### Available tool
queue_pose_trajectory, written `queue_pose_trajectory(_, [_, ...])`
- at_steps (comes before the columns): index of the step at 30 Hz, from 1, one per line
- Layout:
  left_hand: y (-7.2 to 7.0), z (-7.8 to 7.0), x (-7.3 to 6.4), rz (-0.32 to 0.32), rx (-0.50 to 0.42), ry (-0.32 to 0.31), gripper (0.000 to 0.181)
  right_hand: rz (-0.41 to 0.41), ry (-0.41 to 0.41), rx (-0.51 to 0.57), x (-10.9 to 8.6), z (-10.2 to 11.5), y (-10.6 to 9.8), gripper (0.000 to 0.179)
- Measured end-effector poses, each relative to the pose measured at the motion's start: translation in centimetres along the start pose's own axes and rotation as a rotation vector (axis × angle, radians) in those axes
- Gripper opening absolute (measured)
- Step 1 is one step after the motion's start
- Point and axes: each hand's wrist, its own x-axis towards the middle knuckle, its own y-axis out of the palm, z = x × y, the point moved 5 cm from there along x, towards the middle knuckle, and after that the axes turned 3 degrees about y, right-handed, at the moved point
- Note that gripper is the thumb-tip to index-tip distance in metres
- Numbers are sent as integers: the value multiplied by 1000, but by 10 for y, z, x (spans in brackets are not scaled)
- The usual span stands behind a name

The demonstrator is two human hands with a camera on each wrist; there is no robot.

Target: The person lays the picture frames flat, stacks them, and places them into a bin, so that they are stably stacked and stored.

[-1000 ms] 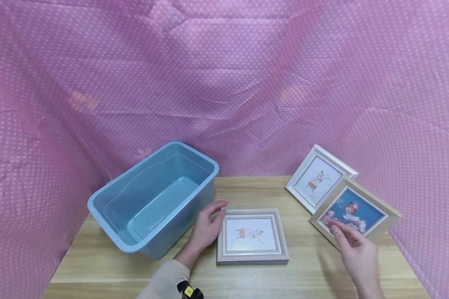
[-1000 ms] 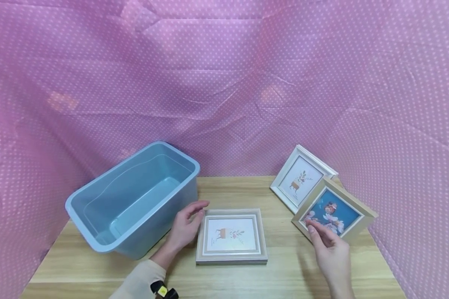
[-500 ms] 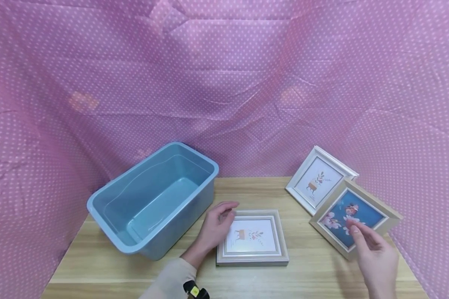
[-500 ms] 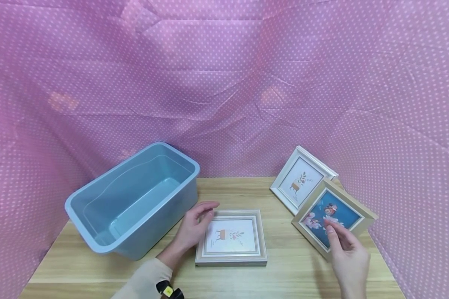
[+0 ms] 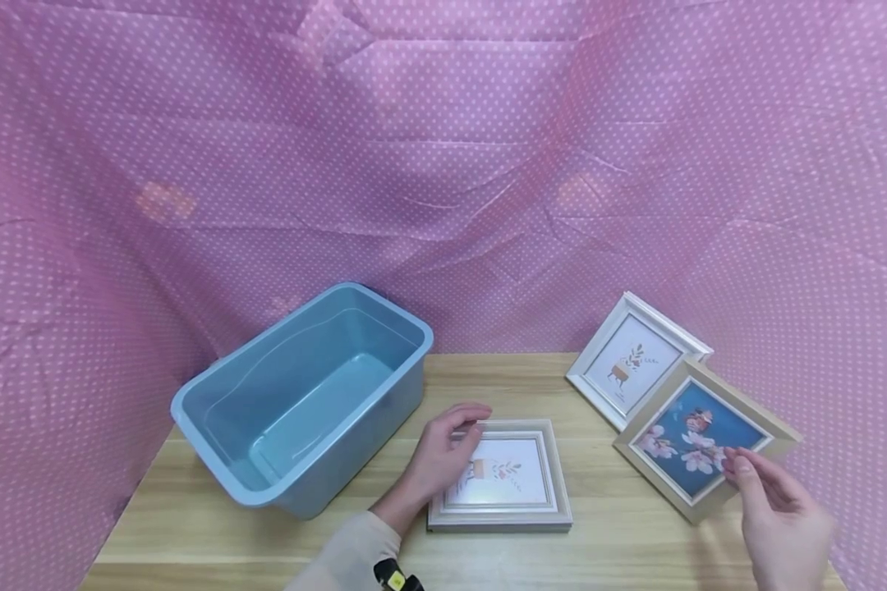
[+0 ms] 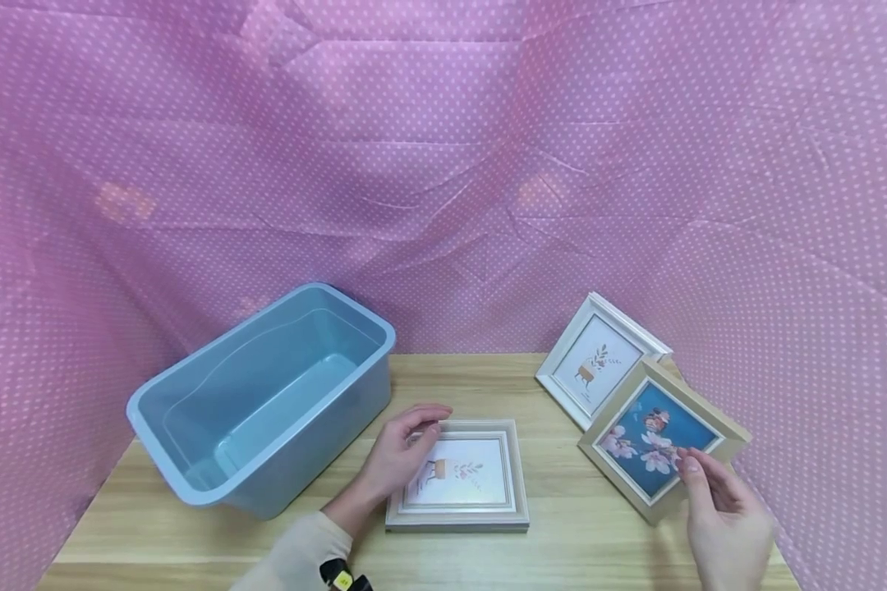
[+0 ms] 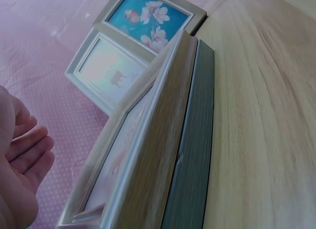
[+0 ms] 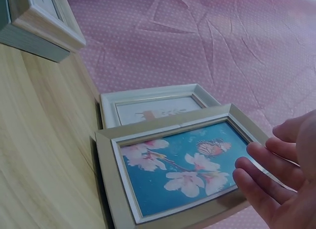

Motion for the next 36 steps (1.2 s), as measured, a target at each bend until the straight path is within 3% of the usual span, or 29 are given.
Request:
queue_pose_trajectory(5, [3, -2, 1, 26, -8, 3, 29, -68, -17, 39, 2, -2, -5, 19])
queue_pose_trajectory(14, [12, -5, 3, 55, -23, -1, 31, -135, 159, 58, 4, -10, -24, 16])
queue_pose_trajectory(18, [17, -7, 3, 78, -43, -21, 32, -149, 177, 105, 6, -12, -27, 15])
queue_pose_trajectory(24, [25, -10, 3, 109, -47, -57, 32, -188, 171, 68, 9, -16, -33, 12])
queue_pose_trajectory(27, [26, -11, 3, 111, -21, -33, 32, -157, 247, 14, 10, -24, -35, 17])
queue_pose_trajectory(31, [28, -11, 3, 112, -1, -6, 32, -49, 351, -130, 14, -35, -33, 45])
queue_pose_trajectory(36, [29, -11, 3, 120, 0, -8, 31, 62, 387, -179, 19, -42, -25, 63])
